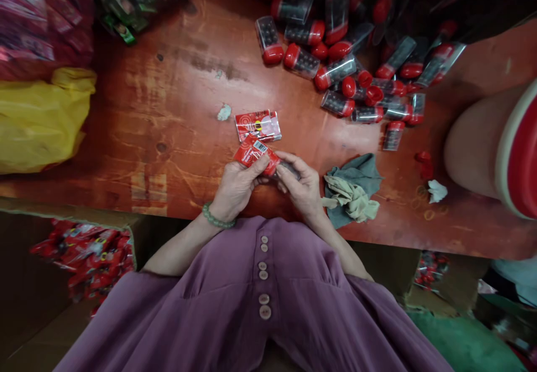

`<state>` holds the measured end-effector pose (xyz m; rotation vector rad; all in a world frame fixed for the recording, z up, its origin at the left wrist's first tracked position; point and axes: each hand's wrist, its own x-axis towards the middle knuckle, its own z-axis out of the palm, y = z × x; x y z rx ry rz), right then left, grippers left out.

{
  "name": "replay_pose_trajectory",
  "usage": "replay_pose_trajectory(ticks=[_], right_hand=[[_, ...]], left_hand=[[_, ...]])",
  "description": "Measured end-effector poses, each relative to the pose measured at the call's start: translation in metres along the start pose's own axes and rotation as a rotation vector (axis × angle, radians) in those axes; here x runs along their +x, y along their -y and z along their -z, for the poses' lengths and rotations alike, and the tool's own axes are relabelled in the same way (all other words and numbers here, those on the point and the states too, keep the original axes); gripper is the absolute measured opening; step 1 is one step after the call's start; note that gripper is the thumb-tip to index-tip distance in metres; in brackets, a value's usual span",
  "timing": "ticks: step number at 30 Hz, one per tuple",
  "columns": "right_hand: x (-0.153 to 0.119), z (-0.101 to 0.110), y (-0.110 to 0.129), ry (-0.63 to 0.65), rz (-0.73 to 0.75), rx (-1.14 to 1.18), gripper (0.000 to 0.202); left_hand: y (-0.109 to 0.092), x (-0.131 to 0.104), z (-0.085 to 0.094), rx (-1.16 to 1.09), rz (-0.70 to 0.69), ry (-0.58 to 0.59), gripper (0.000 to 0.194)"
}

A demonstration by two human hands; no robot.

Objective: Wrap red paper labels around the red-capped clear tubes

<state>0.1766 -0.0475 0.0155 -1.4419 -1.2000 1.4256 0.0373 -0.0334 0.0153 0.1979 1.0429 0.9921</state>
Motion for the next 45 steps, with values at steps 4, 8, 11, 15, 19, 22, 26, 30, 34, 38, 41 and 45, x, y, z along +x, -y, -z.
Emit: replay_pose_trajectory(ticks=[4,8,11,15,19,22,26,30,34,38,41,45], right_hand=[[-0.001,0.001,-0.001,-0.018,0.116,-0.112,0.03],[-0.004,-0.003,-0.003,-0.085,0.352,-0.345,0.028],[-0.006,-0.007,-0.006,-0.09,0.266,-0.266,0.032],[-0.008,-0.01,-0.012,-0.076,0.113,-0.119,0.039],[-0.01,-0.012,-0.016,-0.221,0.317,-0.291,0.043],[-0.01,-0.014,-0.012,-0.254,0.347,-0.255,0.038],[-0.01,-0.018,-0.006,-0.193,0.234,-0.091,0.036],[-0.007,-0.017,-0.003,-0.11,0.246,-0.058,0.036],[-0.006,-0.004,0.005,0.135,0.219,-0.169,0.045],[-0.009,0.005,0.012,0.197,0.117,-0.152,0.04],[-0.008,0.002,0.01,0.184,0.131,-0.11,0.035],[-0.007,-0.006,0.001,0.142,0.169,-0.092,0.033]], left_hand=[[-0.001,0.0,0.005,0.01,0.034,0.044,0.037],[0.004,-0.002,0.005,0.051,-0.032,0.03,0.034],[0.009,-0.004,0.005,0.09,-0.085,0.009,0.035],[0.012,-0.006,0.002,0.109,-0.081,-0.003,0.038],[0.01,-0.009,-0.005,0.057,-0.098,0.037,0.039],[0.007,-0.011,-0.006,0.101,-0.123,0.067,0.04],[0.004,-0.014,0.0,0.131,-0.18,0.101,0.042],[0.004,-0.012,0.002,0.099,-0.26,0.058,0.033],[0.0,-0.008,0.006,0.08,-0.262,-0.007,0.03],[-0.005,-0.006,0.01,0.062,-0.237,0.024,0.032],[-0.005,-0.005,0.008,0.018,-0.209,0.058,0.028],[-0.004,-0.007,0.003,0.033,-0.236,0.055,0.024]])
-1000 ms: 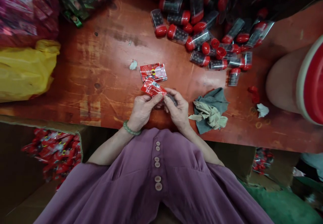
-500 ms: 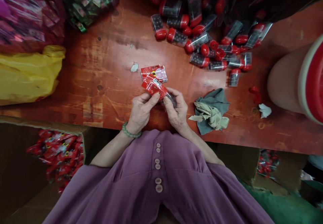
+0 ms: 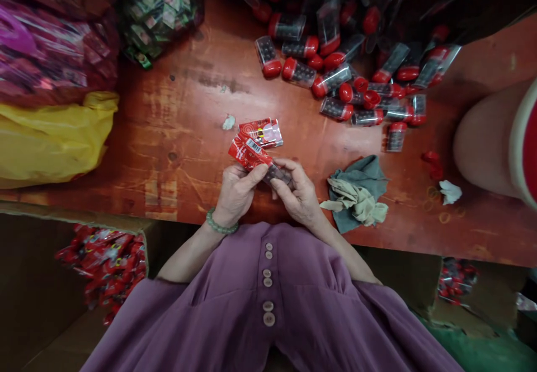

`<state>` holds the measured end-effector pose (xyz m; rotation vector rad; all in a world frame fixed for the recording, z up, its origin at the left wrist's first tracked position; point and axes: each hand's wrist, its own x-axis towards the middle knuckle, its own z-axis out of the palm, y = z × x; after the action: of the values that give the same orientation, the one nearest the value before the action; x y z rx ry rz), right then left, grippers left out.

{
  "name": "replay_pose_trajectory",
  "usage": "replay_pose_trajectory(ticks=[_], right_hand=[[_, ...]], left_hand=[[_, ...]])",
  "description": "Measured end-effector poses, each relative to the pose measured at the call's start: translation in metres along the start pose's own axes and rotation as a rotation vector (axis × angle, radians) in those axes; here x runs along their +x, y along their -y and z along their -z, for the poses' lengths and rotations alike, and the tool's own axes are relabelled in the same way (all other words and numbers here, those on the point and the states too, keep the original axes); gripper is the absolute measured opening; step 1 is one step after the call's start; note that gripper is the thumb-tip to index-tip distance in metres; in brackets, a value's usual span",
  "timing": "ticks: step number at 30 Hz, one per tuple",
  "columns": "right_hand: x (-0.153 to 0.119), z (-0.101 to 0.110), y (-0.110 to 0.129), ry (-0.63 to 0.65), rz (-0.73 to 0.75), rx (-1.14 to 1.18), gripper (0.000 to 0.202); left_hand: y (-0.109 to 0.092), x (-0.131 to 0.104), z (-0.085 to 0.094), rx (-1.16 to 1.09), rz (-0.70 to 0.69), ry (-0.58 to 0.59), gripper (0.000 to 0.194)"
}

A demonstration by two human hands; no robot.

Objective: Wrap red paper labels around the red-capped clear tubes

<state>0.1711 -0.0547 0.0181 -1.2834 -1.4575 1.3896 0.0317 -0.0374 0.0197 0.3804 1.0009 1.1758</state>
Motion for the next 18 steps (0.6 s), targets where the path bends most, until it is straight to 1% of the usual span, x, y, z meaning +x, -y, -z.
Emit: replay_pose_trajectory(ticks=[5,7,10,12,14,16,18], right_hand=[[-0.002,-0.004,-0.001,-0.062,0.041,-0.04,0.032],[-0.001,-0.005,0.002,-0.06,0.057,-0.055,0.033],[0.004,-0.004,0.006,-0.056,0.081,-0.105,0.033],[0.007,-0.003,0.006,-0.069,0.143,-0.158,0.031],[0.009,-0.001,0.005,-0.084,0.253,-0.22,0.03],[0.01,0.002,0.004,-0.087,0.367,-0.274,0.03],[0.01,0.004,0.004,-0.084,0.419,-0.284,0.029]], left_hand=[[-0.003,-0.002,0.002,0.124,-0.013,0.019,0.023],[-0.005,-0.001,0.002,0.1,-0.029,0.023,0.026],[-0.009,0.003,0.0,0.029,-0.076,-0.017,0.033],[-0.012,0.005,-0.001,0.024,-0.075,-0.03,0.031],[-0.015,0.006,-0.002,0.047,-0.052,0.002,0.028],[-0.018,0.008,0.0,0.079,-0.04,0.069,0.027],[-0.02,0.009,0.001,0.097,-0.036,0.137,0.03]])
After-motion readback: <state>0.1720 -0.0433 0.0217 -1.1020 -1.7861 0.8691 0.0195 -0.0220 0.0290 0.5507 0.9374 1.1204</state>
